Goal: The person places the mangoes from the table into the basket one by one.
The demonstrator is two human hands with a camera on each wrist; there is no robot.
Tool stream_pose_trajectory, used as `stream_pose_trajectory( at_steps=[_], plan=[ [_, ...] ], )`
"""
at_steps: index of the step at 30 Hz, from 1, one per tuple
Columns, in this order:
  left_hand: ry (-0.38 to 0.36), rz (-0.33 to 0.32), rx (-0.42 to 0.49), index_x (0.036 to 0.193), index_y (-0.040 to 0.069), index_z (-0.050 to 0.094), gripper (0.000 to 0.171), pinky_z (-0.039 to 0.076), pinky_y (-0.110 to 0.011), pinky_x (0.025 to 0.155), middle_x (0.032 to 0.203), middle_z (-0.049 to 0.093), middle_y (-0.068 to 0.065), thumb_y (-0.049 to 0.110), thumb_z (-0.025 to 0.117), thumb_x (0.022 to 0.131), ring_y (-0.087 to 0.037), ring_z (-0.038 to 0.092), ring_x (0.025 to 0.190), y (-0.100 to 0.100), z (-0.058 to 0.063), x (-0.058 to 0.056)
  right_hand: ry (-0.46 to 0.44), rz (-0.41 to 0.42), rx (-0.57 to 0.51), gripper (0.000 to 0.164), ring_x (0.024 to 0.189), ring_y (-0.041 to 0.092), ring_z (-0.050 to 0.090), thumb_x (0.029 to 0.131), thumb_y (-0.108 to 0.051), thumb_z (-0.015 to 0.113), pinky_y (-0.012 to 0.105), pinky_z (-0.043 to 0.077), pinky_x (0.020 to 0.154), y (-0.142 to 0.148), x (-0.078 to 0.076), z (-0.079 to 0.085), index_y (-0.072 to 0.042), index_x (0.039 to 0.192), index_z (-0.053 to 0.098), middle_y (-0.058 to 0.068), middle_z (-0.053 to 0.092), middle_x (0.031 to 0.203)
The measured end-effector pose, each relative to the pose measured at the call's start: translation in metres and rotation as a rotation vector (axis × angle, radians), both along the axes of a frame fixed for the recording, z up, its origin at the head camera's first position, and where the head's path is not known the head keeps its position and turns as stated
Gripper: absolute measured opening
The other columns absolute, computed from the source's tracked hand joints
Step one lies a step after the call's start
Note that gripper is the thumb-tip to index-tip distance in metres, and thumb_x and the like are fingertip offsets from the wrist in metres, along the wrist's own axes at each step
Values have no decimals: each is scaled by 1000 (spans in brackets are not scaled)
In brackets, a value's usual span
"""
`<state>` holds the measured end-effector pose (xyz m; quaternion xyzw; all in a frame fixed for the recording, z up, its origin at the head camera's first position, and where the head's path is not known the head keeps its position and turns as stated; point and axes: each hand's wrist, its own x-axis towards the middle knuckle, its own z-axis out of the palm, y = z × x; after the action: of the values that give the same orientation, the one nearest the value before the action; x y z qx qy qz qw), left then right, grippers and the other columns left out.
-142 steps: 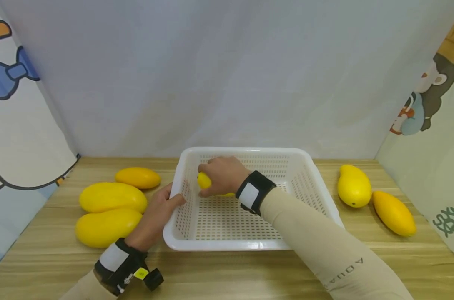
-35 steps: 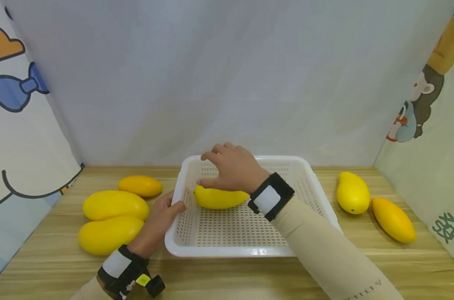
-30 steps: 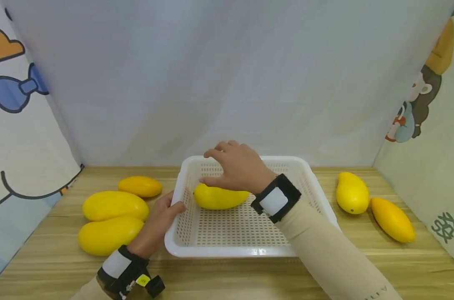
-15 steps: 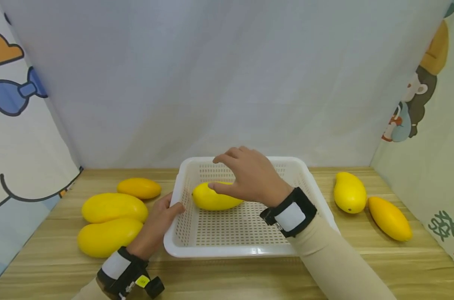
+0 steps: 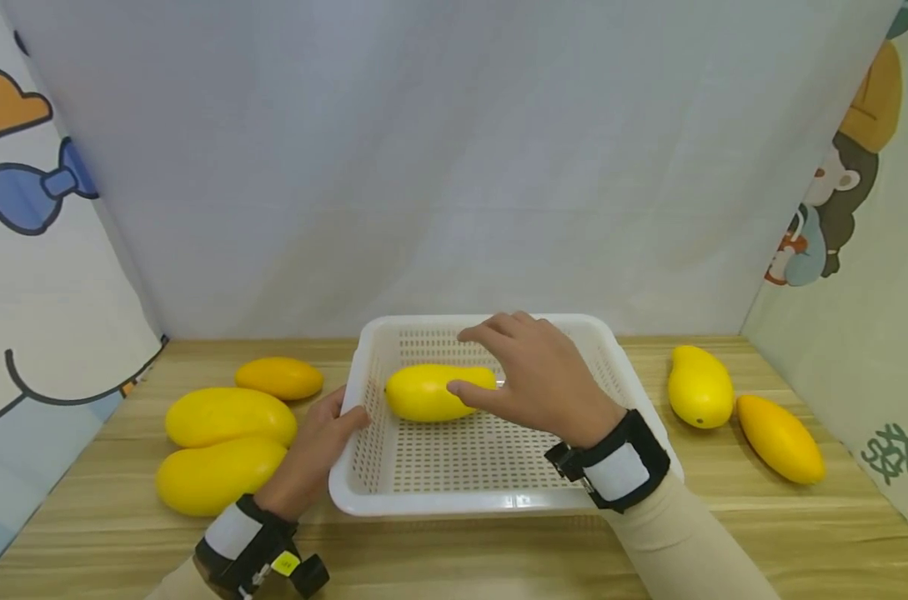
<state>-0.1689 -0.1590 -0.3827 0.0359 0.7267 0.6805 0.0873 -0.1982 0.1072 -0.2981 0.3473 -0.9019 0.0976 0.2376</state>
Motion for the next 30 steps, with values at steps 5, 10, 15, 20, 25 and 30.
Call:
stream_pose_trajectory(
  at_steps=[5, 10, 15, 20, 25, 30],
  plan=[
    [-14, 9, -7, 140, 14, 34, 47, 52, -44, 77, 118, 57, -20, 15, 41, 94, -34, 59, 98, 0, 0, -1, -4, -16, -34, 58, 99, 17, 53, 80, -64, 52, 35, 45, 78, 9, 5, -1, -22, 119, 59, -3, 59, 111],
    [-17, 1, -6, 141, 15, 33, 48, 51, -44, 78, 120, 56, -19, 15, 42, 94, -34, 58, 99, -1, 1, 0, 1, -26, -49, 58, 102, 18, 53, 81, -66, 51, 37, 44, 83, 15, 7, -4, -23, 118, 59, -2, 59, 113],
    [-14, -6, -7, 141, 16, 33, 47, 51, -43, 78, 120, 56, -20, 15, 42, 94, -35, 59, 98, -2, 2, 1, 27, -9, -75, 56, 100, 19, 55, 81, -64, 51, 38, 45, 81, 19, 7, -6, -21, 117, 60, 0, 60, 111],
    [-11, -3, -10, 140, 16, 33, 47, 51, -43, 77, 120, 55, -20, 15, 42, 94, -34, 59, 98, -2, 2, 2, 44, 2, -84, 56, 98, 19, 55, 81, -64, 51, 38, 46, 80, 21, 6, -6, -21, 116, 60, 0, 61, 110],
    [-9, 0, -5, 141, 16, 33, 47, 51, -43, 78, 121, 55, -20, 16, 42, 94, -34, 59, 99, -2, 3, 2, 53, 5, -79, 56, 100, 18, 55, 82, -64, 51, 37, 46, 81, 21, 6, -6, -20, 116, 60, 0, 60, 110],
    [-9, -3, -2, 141, 16, 33, 47, 51, -42, 78, 122, 55, -19, 16, 41, 95, -34, 59, 99, -1, 3, 2, 65, 8, -102, 54, 97, 18, 55, 82, -61, 53, 37, 47, 79, 25, 7, -3, -20, 116, 60, 0, 60, 109]
  ],
)
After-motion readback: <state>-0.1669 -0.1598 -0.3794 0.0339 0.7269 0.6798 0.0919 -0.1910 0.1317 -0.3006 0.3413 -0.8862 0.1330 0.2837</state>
